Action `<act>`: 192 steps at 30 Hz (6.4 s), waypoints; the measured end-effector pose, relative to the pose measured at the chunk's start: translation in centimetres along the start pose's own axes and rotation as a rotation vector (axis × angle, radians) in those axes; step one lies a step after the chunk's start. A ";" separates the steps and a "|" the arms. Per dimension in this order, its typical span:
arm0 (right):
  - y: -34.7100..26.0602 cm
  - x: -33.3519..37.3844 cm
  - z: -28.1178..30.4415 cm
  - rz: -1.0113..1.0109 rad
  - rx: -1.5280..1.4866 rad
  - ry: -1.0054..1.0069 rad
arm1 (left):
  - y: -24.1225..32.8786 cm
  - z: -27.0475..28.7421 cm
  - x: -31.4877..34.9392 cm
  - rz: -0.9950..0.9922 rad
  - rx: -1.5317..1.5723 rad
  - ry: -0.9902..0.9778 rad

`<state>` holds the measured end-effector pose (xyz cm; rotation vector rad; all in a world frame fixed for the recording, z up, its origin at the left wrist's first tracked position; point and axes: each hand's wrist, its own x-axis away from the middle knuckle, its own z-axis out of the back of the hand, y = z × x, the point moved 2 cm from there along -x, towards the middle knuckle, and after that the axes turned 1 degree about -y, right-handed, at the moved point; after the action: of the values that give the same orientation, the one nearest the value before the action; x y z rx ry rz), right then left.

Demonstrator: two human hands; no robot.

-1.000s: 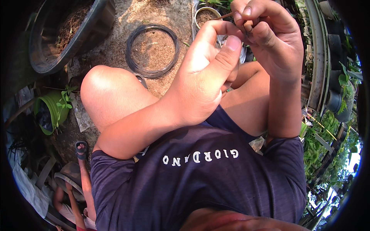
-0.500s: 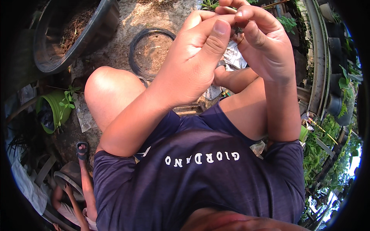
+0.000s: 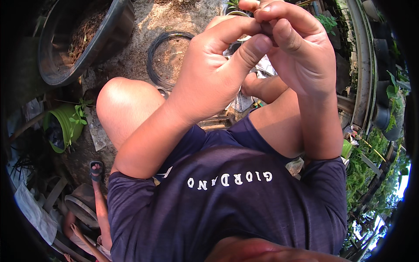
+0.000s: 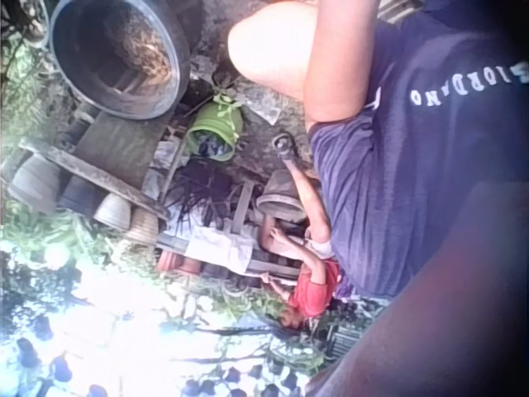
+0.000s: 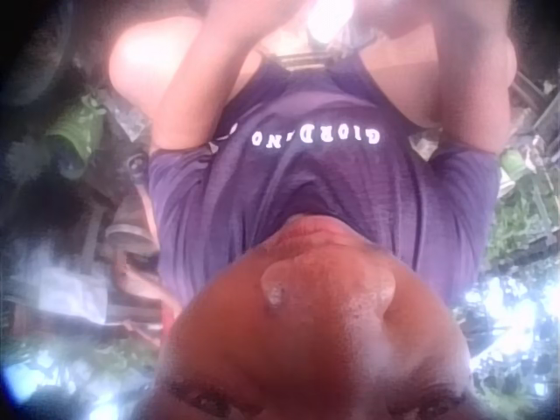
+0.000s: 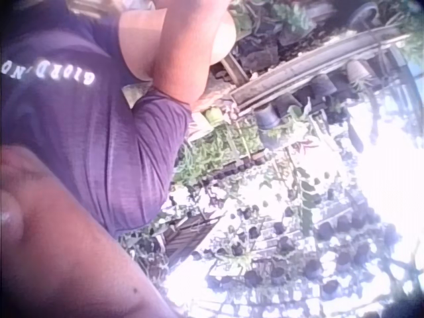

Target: The person sits on the ground in a garden and assembles a fishing line. They use pliers to attach a small metal hook to a thin line, then tie the line to a long, thin stick. The person handles the line, hook, and stick with both hands throughout the process.

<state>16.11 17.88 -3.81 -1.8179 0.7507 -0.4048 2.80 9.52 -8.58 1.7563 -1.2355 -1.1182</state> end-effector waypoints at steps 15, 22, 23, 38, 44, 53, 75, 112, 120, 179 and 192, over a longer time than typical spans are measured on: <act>-1.2 0.1 -1.0 0.082 0.027 -0.054 | 2.4 -0.3 0.3 0.262 0.330 -0.092; -2.2 -0.4 3.1 0.459 0.037 -0.177 | 0.6 -0.5 1.1 0.456 0.363 -0.252; -3.7 0.0 4.1 0.518 0.091 -0.177 | 0.7 -0.8 1.1 0.435 0.333 -0.238; 29.6 48.7 23.2 -0.274 0.401 1.823 | 4.1 3.5 -0.5 0.043 -0.342 0.156; 32.4 44.5 23.1 -0.764 1.120 0.974 | 5.5 1.2 3.8 0.070 -0.636 0.332; 32.3 39.3 24.3 -0.789 1.358 0.382 | 8.7 -6.9 6.6 0.060 -0.920 0.110; -10.4 22.0 2.2 0.352 0.787 0.412 | 14.1 -7.3 4.3 -0.161 -0.486 -0.197; -8.5 7.5 -6.8 0.703 1.310 0.015 | 17.3 -3.0 4.2 -0.241 -0.609 -0.315; -8.0 7.4 -7.0 0.693 1.244 -0.001 | 17.1 -2.9 4.4 -0.204 -0.532 -0.319; -8.2 8.6 -6.0 0.735 1.322 0.071 | 16.5 -3.3 4.2 -0.265 -0.644 -0.388; -8.1 8.5 -5.8 0.765 1.345 0.084 | 16.3 -3.4 4.4 -0.295 -0.670 -0.400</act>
<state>21.41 9.94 5.17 -0.2169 0.8423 -0.3247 1.11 0.73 6.10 1.2477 -0.6790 -1.8640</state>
